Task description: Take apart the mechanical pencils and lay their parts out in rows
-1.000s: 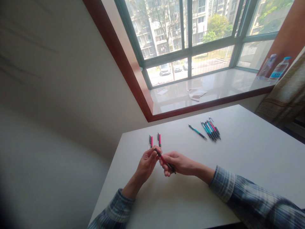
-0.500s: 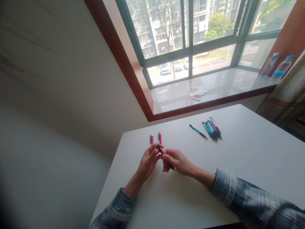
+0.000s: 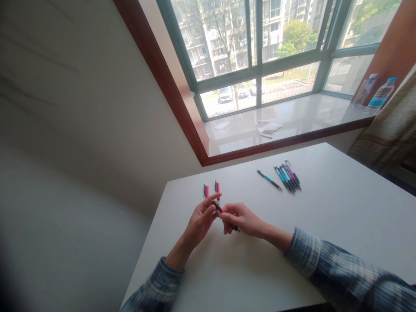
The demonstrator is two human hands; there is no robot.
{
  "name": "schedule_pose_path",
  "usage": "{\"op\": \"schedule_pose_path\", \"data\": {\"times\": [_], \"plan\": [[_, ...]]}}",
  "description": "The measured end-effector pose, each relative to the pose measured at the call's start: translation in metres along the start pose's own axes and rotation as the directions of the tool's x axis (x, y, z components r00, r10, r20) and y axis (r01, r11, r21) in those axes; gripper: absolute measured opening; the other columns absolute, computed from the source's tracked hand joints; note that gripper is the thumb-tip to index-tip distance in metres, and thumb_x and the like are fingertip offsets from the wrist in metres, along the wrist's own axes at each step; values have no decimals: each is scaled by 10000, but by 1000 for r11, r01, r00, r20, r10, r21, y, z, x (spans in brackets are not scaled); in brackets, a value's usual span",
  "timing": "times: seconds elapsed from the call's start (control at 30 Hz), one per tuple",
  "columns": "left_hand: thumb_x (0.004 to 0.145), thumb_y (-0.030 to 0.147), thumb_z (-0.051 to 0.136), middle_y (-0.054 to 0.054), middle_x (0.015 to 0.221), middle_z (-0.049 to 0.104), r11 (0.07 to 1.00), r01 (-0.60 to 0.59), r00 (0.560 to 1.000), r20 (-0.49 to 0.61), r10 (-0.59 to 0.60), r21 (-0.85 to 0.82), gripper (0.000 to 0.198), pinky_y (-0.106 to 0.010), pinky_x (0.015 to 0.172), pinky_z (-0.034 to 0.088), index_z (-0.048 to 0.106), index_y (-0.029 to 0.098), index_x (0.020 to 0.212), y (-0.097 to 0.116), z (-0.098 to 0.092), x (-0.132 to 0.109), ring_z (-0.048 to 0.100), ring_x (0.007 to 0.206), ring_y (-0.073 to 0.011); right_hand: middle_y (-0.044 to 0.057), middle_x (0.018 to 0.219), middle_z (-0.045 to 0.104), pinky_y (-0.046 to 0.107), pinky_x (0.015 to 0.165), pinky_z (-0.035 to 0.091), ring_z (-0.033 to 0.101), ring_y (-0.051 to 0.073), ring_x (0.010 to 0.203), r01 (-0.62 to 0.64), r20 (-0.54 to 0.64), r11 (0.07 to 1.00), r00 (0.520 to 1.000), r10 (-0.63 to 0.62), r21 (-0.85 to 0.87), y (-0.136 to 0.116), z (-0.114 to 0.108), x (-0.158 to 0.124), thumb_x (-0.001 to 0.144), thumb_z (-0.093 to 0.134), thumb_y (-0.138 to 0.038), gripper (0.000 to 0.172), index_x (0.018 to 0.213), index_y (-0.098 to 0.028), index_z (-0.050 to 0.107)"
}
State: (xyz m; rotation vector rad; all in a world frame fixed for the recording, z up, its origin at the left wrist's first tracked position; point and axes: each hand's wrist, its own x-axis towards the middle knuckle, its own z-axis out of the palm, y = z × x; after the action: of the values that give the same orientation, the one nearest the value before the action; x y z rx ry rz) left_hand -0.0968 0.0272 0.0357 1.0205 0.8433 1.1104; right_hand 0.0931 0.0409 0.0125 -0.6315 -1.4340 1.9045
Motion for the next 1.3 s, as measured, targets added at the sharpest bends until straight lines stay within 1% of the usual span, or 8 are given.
{"op": "schedule_pose_path", "data": {"times": [0.17,0.27,0.47,0.6,0.7,0.93,1.1,1.3], "plan": [[761,403,876,-9,746,615,998,-49,995,-87,53,45,335,-263,724,433,710,147,897,-2,-1,0,528,698,-121,13,652,696,253,589,491,653,145,591,-24,-11,1000,1000,24,11,0,-2,0,882,730,-545,395,879,-163,631],[707,404,913,18,723,562,992,-110,988,-98,116,59,379,-238,677,409,628,158,751,-2,-1,1,492,670,-102,27,654,715,257,607,499,657,148,599,-37,-28,999,999,36,-13,2,-2,0,847,783,-512,386,871,-163,618],[795,423,841,-23,836,617,1000,-8,999,-33,8,10,463,-285,741,455,718,162,1157,3,1,0,543,713,-122,2,660,681,250,591,491,658,142,600,-15,-35,999,999,16,40,2,-2,1,895,720,-548,401,864,-167,603],[769,380,865,11,700,576,993,-61,990,-120,73,98,300,-259,693,426,712,147,882,1,-2,2,508,663,-111,6,676,684,252,588,496,673,151,617,-36,-34,999,999,37,36,0,-2,1,873,739,-563,420,862,-167,598],[751,372,879,30,712,546,986,-98,986,-121,115,138,339,-239,666,414,614,161,756,0,-4,3,500,644,-95,9,664,694,256,601,500,667,150,620,-52,-50,999,997,52,4,1,-1,0,825,795,-542,424,859,-169,597],[805,431,825,-5,814,604,991,-43,998,-44,49,126,418,-268,721,461,728,175,1120,3,-1,0,552,694,-116,-6,645,677,256,595,477,640,141,600,-43,-60,999,997,43,16,5,-4,2,837,778,-560,431,847,-182,572],[759,355,872,0,717,610,982,-75,984,-147,102,174,287,-251,716,447,757,151,925,-1,-5,2,529,697,-117,-15,645,659,249,574,450,607,125,572,-15,-48,1000,999,16,24,7,-4,4,849,771,-546,418,854,-178,573],[757,367,876,29,695,565,969,-136,975,-145,167,204,336,-231,663,400,614,156,744,-3,-4,4,479,655,-100,-20,614,640,246,555,433,607,134,572,-23,-106,996,994,14,-88,5,-3,5,789,823,-537,440,814,-181,566]]}}
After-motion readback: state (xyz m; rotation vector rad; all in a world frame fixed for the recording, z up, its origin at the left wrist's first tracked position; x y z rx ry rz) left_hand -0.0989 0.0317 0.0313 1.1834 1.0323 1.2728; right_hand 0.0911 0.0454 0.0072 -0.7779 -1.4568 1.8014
